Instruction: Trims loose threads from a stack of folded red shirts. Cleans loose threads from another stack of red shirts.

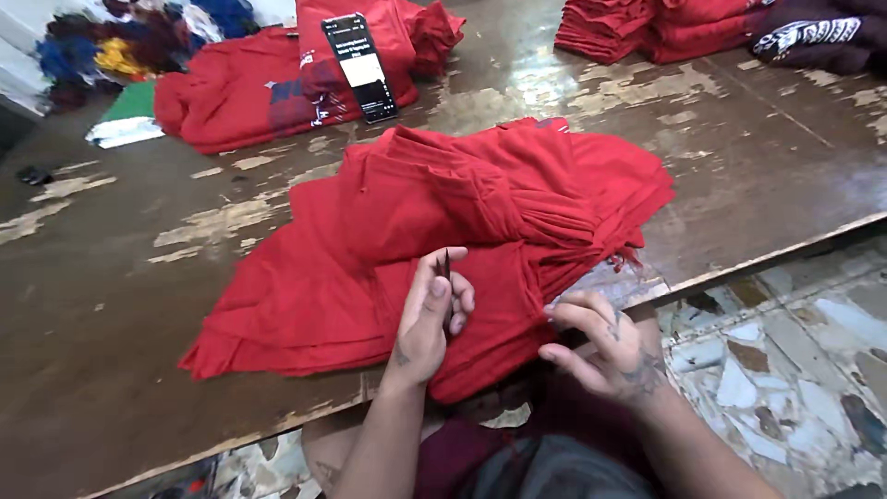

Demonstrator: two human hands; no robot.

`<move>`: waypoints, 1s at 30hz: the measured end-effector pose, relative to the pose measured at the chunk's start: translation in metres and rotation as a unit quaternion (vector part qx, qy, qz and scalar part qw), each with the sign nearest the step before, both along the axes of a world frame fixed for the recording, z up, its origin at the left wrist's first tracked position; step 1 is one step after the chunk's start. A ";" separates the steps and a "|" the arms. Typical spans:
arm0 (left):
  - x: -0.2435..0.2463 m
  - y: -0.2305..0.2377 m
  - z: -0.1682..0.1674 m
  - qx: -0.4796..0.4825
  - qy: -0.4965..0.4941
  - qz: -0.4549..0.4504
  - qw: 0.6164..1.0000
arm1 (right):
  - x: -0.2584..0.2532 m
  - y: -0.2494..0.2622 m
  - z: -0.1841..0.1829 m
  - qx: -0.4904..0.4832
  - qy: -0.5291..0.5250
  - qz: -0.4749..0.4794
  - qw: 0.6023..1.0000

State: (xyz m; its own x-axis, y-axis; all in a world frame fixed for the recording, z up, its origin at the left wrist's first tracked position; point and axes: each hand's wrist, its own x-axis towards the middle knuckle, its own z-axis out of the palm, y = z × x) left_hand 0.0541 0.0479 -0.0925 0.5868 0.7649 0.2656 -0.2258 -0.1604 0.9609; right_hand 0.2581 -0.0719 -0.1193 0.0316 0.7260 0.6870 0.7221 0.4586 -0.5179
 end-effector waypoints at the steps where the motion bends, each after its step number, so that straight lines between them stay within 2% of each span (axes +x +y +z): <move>1: 0.000 0.000 -0.003 0.016 0.009 -0.001 1.000 | -0.004 0.008 -0.001 -0.006 -0.016 -0.011 1.000; 5: -0.003 0.001 -0.005 0.059 0.028 0.002 0.998 | -0.006 0.024 -0.019 -0.028 -0.070 -0.041 0.996; 8: -0.005 -0.004 -0.005 0.141 0.109 0.018 0.984 | -0.005 0.017 -0.020 -0.019 -0.081 -0.039 0.996; 12: -0.001 -0.008 0.001 0.285 0.254 -0.003 0.924 | 0.007 0.002 -0.006 -0.048 -0.074 0.002 0.996; 15: 0.000 -0.010 0.004 0.345 0.301 -0.017 0.889 | 0.013 -0.004 0.001 -0.056 -0.090 0.000 0.994; 22: -0.002 -0.014 0.003 0.423 0.301 -0.014 0.855 | 0.008 -0.003 -0.003 -0.003 -0.074 -0.002 0.997; 30: -0.003 -0.016 -0.001 0.446 0.280 0.008 0.850 | 0.005 -0.006 0.001 0.025 -0.060 0.016 0.998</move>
State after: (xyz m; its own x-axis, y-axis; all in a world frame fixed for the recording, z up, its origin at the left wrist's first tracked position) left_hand 0.0506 0.0316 -0.0937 0.8036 0.4152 0.4264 0.2369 -0.8804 0.4108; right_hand 0.2635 -0.0774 -0.1180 -0.0751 0.6903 0.7196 0.7619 0.5053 -0.4052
